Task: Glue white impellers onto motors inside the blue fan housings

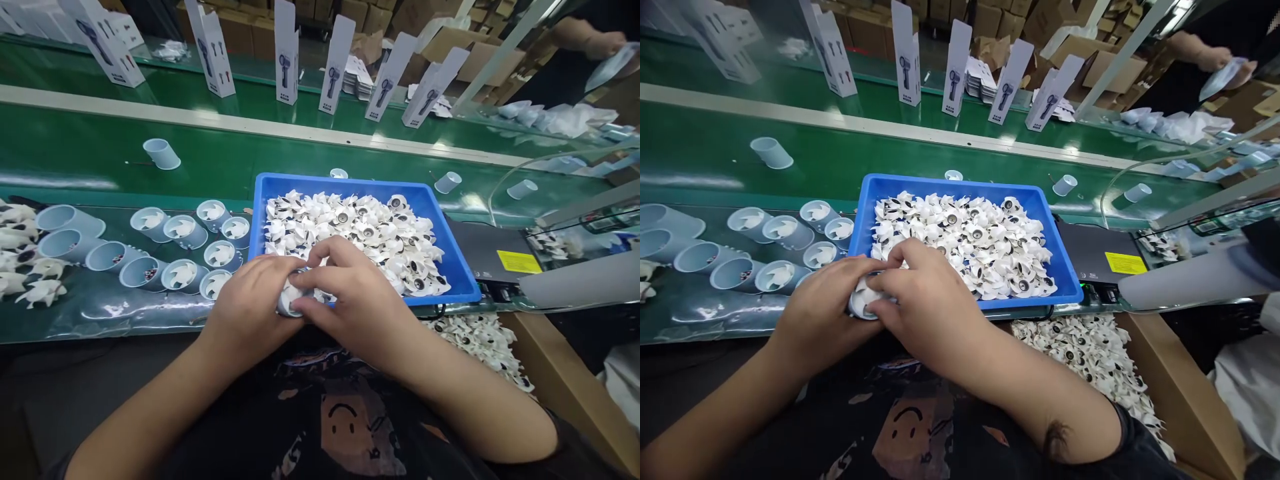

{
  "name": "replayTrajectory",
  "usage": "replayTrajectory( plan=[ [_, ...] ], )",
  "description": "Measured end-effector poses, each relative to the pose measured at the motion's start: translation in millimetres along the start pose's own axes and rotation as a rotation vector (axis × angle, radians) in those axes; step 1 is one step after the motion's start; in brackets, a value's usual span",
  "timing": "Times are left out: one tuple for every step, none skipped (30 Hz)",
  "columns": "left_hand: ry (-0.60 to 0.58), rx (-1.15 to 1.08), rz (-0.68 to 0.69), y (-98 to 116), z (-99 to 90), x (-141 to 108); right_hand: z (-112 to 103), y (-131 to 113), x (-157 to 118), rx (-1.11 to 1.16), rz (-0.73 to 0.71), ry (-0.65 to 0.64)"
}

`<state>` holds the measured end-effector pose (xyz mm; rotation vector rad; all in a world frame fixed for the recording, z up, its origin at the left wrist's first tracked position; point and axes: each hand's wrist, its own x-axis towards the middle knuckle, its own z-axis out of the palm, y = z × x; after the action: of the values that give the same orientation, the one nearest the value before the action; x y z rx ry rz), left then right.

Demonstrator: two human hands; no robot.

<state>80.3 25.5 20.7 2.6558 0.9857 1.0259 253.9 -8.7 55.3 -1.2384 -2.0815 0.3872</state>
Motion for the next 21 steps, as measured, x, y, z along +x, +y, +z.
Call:
replayTrajectory(
  plan=[
    [0.008, 0.012, -0.016, 1, 0.7, 0, 1, 0, 1, -0.007, -0.004, 0.002],
    [0.015, 0.022, -0.028, 2, 1.3, 0, 2, 1, 1, 0.003, 0.004, -0.001],
    [0.018, 0.028, -0.03, 3, 2.0, -1, 2, 2, 1, 0.023, 0.022, -0.012],
    [0.016, 0.03, -0.017, 3, 2.7, -1, 2, 4, 1, 0.048, 0.044, -0.032],
    [0.009, 0.031, 0.008, 3, 3.5, -1, 2, 6, 1, 0.071, 0.067, -0.052],
    [0.006, 0.034, 0.035, 3, 4.2, 0, 2, 7, 1, 0.09, 0.082, -0.063],
    [0.006, 0.041, 0.058, 4, 4.9, 0, 2, 9, 0, 0.104, 0.087, -0.06],
    [0.006, 0.047, 0.071, 4, 5.5, 0, 2, 10, 0, 0.113, 0.084, -0.045],
    [0.007, 0.05, 0.069, 5, 6.0, 1, 3, 11, 0, 0.118, 0.08, -0.025],
    [0.011, 0.049, 0.062, 5, 6.3, 2, 4, 12, 0, 0.119, 0.077, -0.011],
    [0.011, 0.046, 0.054, 6, 6.6, 3, 5, 13, 0, 0.121, 0.078, -0.008],
    [0.008, 0.04, 0.049, 6, 6.8, 4, 5, 14, 0, 0.123, 0.084, -0.011],
    [0.008, 0.035, 0.045, 6, 7.0, 5, 5, 15, -1, 0.127, 0.089, -0.012],
    [0.008, 0.032, 0.041, 6, 7.0, 6, 4, 15, -2, 0.131, 0.086, -0.007],
    [0.01, 0.032, 0.035, 6, 7.0, 6, 3, 15, -4, 0.137, 0.076, 0.006],
    [0.01, 0.035, 0.022, 5, 6.7, 6, 0, 15, -6, 0.148, 0.063, 0.022],
    [0.013, 0.043, 0.0, 4, 6.3, 6, -3, 14, -8, 0.166, 0.051, 0.038],
    [0.02, 0.056, -0.024, 3, 5.5, 5, -6, 13, -10, 0.186, 0.039, 0.051],
    [0.027, 0.07, -0.038, 2, 4.3, 4, -9, 12, -13, 0.199, 0.024, 0.054],
    [0.035, 0.081, -0.035, 2, 2.7, 3, -12, 11, -15, 0.194, 0.006, 0.045],
    [0.044, 0.086, -0.014, 1, 0.5, 3, -15, 11, -18, 0.169, -0.018, 0.019]
  ],
)
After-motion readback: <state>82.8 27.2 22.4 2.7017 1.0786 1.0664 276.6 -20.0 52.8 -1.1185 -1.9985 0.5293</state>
